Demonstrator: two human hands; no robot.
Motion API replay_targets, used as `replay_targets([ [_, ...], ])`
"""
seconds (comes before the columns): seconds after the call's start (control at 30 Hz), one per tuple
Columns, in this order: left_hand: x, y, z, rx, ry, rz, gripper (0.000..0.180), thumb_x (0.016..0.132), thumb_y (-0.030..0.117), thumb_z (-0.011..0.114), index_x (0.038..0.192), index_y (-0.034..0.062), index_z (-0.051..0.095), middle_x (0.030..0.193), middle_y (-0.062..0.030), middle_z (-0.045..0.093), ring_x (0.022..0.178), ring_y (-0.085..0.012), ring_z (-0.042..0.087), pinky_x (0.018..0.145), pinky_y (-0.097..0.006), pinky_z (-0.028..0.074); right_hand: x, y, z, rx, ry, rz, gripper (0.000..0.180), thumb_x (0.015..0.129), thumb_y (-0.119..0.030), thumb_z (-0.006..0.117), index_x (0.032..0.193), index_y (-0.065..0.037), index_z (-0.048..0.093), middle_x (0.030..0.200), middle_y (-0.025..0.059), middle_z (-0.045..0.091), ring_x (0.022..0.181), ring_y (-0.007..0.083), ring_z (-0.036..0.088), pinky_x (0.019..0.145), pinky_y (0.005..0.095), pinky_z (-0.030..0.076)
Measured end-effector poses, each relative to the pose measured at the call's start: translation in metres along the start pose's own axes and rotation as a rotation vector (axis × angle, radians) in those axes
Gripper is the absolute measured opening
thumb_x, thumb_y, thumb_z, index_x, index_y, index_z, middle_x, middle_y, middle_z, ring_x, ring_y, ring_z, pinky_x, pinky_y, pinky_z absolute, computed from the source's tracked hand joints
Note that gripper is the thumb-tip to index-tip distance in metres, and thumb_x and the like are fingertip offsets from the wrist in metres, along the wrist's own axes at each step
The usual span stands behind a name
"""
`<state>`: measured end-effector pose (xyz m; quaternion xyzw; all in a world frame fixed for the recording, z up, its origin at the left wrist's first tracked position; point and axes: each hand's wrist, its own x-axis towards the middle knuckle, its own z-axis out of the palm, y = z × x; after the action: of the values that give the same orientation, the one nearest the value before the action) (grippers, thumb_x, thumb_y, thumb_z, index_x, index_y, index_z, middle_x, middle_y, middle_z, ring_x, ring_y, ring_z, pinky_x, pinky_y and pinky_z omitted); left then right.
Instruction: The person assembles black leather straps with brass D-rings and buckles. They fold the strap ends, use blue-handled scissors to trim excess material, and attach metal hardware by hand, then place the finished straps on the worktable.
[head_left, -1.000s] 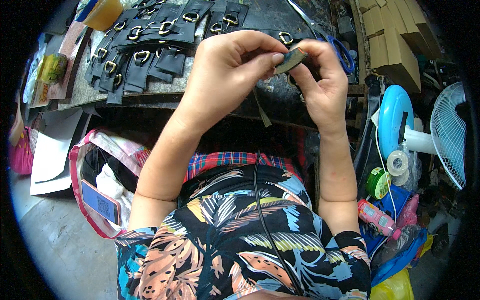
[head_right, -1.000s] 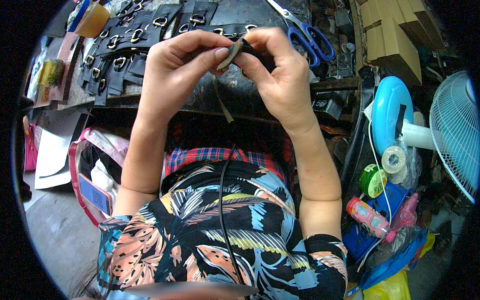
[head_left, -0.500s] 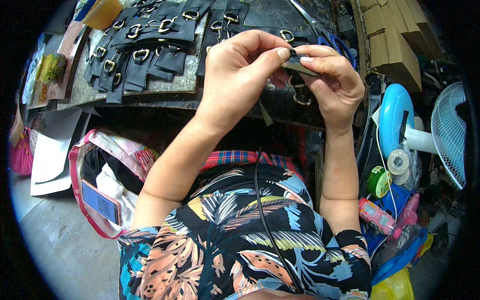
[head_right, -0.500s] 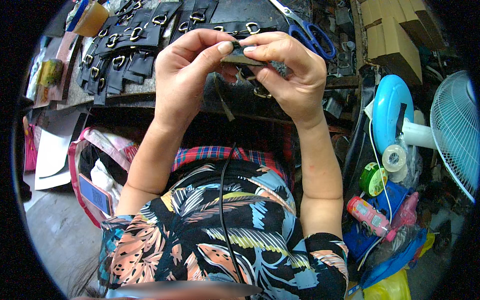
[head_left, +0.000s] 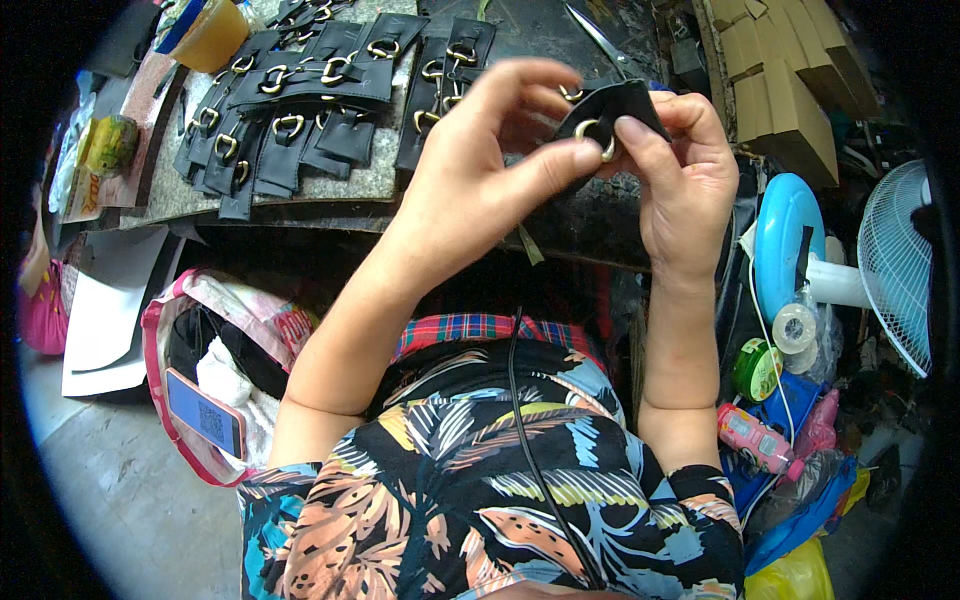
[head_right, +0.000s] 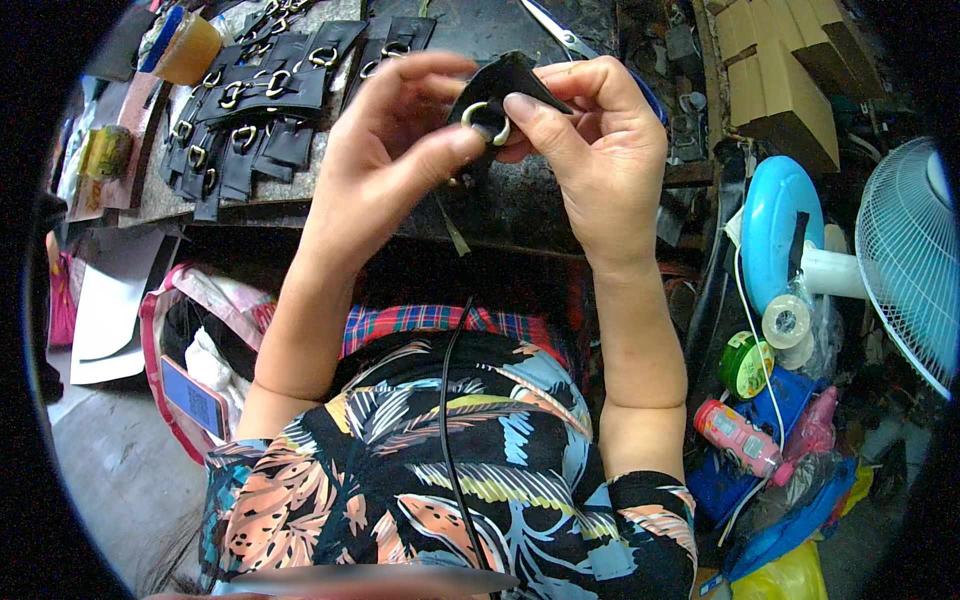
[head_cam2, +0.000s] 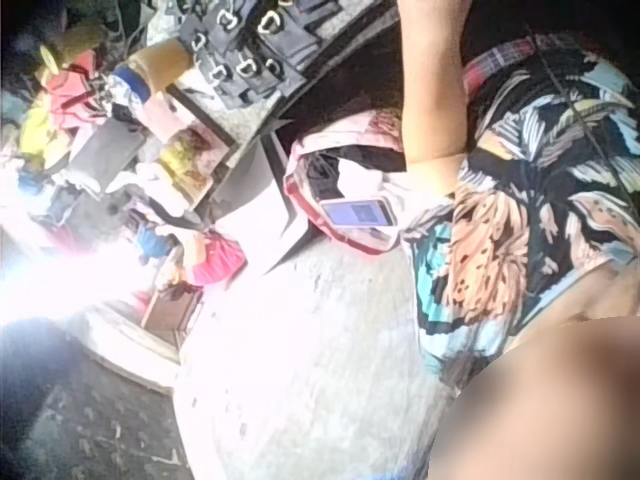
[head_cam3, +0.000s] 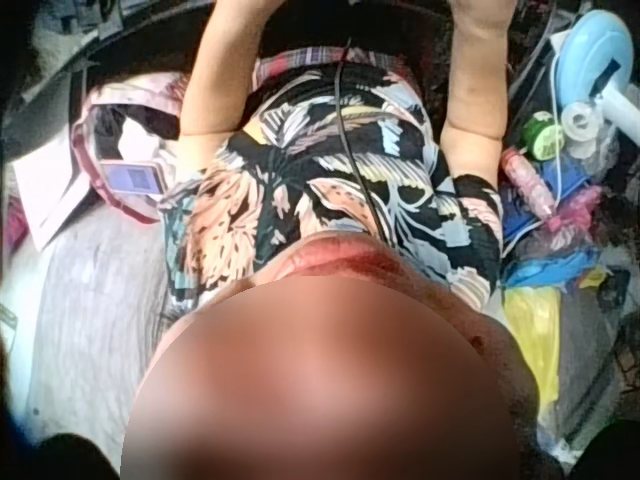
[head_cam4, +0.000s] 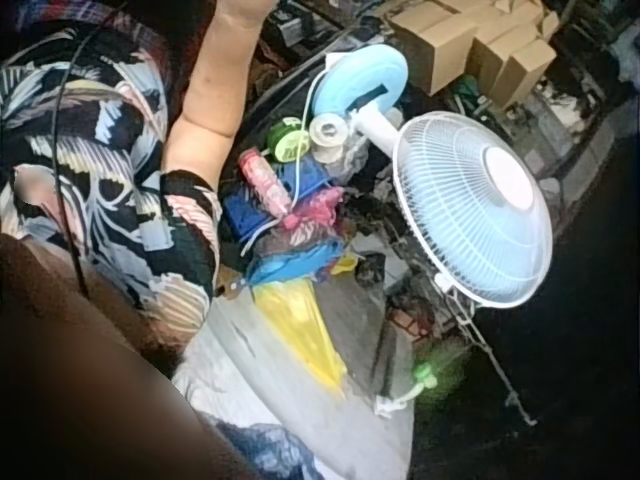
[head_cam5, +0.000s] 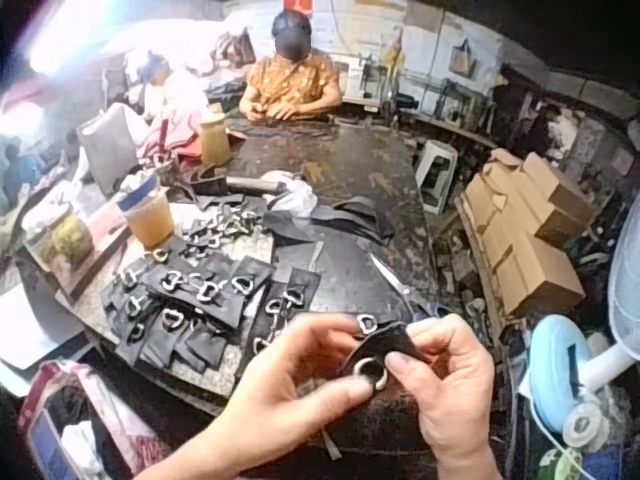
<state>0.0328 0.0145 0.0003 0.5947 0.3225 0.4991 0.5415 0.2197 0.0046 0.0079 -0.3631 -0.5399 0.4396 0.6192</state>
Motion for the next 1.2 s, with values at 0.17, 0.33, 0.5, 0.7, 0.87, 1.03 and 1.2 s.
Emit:
replay_targets([
  [0.17,-0.011,0.009,-0.005,-0.059,-0.049,-0.047,0.031,0.097,0.007,0.072,0.126,-0.0043,0.067,0.103,-0.006,0.074,0.091,-0.0082,0.066,0.082,-0.025,0.055,-0.002,-0.009,-0.015,0.293,-0.126,0.267,0.024,0.106,-0.022,0.064,0.111,0.001,0.066,0.094,0.01,0.074,0.074,0.015,0.075,0.061,0.028,0.062],
  [0.33,-0.018,0.014,-0.015,0.157,-0.158,-0.063,0.028,0.098,0.006,0.069,0.125,0.0005,0.07,0.095,-0.007,0.073,0.084,-0.0099,0.064,0.079,-0.027,0.054,-0.012,-0.008,-0.028,-0.062,-0.274,0.41,0.023,0.107,-0.023,0.062,0.11,-0.001,0.071,0.083,0.0025,0.072,0.066,0.01,0.068,0.055,0.0229,0.053],
  [0.5,-0.021,0.004,-0.012,0.372,-0.115,0.09,0.024,0.099,0.004,0.064,0.122,0.0021,0.069,0.09,-0.0098,0.072,0.082,-0.0214,0.069,0.077,-0.032,0.055,-0.027,-0.009,-0.029,-0.879,-0.285,-0.031,0.016,0.103,-0.019,0.064,0.096,-0.005,0.069,0.077,0.0085,0.068,0.065,0.026,0.067,0.062,0.0326,0.053],
  [0.7,-0.021,-0.011,0.001,1.181,-0.096,0.434,0.027,0.083,0.006,0.068,0.11,0.012,0.069,0.1,-0.0083,0.069,0.097,-0.0308,0.064,0.082,-0.036,0.054,-0.035,-0.002,-0.027,-1.212,-0.206,-0.178,0.01,0.097,-0.016,0.068,0.095,-0.006,0.066,0.086,0.0088,0.068,0.079,0.0322,0.069,0.068,0.0392,0.053],
  [0.87,-0.025,-0.018,0.009,1.036,-0.045,0.584,0.023,0.079,0.012,0.073,0.102,0.01,0.07,0.102,-0.0074,0.064,0.095,-0.0276,0.06,0.081,-0.039,0.05,-0.034,0.001,-0.032,-0.89,-0.003,-0.124,0.014,0.094,-0.022,0.074,0.094,-0.008,0.071,0.085,0.0068,0.068,0.077,0.0279,0.068,0.068,0.0384,0.052],
  [1.03,-0.024,-0.028,0.014,0.941,-0.106,0.526,0.022,0.075,0.01,0.081,0.096,0.0083,0.075,0.094,-0.0031,0.066,0.09,-0.0252,0.061,0.077,-0.037,0.05,-0.041,-0.004,-0.028,-1.028,-0.134,-0.044,0.02,0.088,-0.023,0.079,0.08,-0.006,0.072,0.077,0.0075,0.065,0.073,0.0278,0.064,0.065,0.0378,0.049],
  [1.2,-0.021,-0.032,0.01,0.885,-0.098,0.518,0.02,0.074,0.011,0.08,0.093,0.0093,0.077,0.091,-0.0009,0.065,0.089,-0.0228,0.06,0.075,-0.037,0.048,-0.04,-0.001,-0.022,-0.995,-0.126,-0.083,0.017,0.086,-0.021,0.078,0.079,-0.008,0.071,0.077,0.0056,0.065,0.076,0.0274,0.065,0.067,0.0391,0.051],
])
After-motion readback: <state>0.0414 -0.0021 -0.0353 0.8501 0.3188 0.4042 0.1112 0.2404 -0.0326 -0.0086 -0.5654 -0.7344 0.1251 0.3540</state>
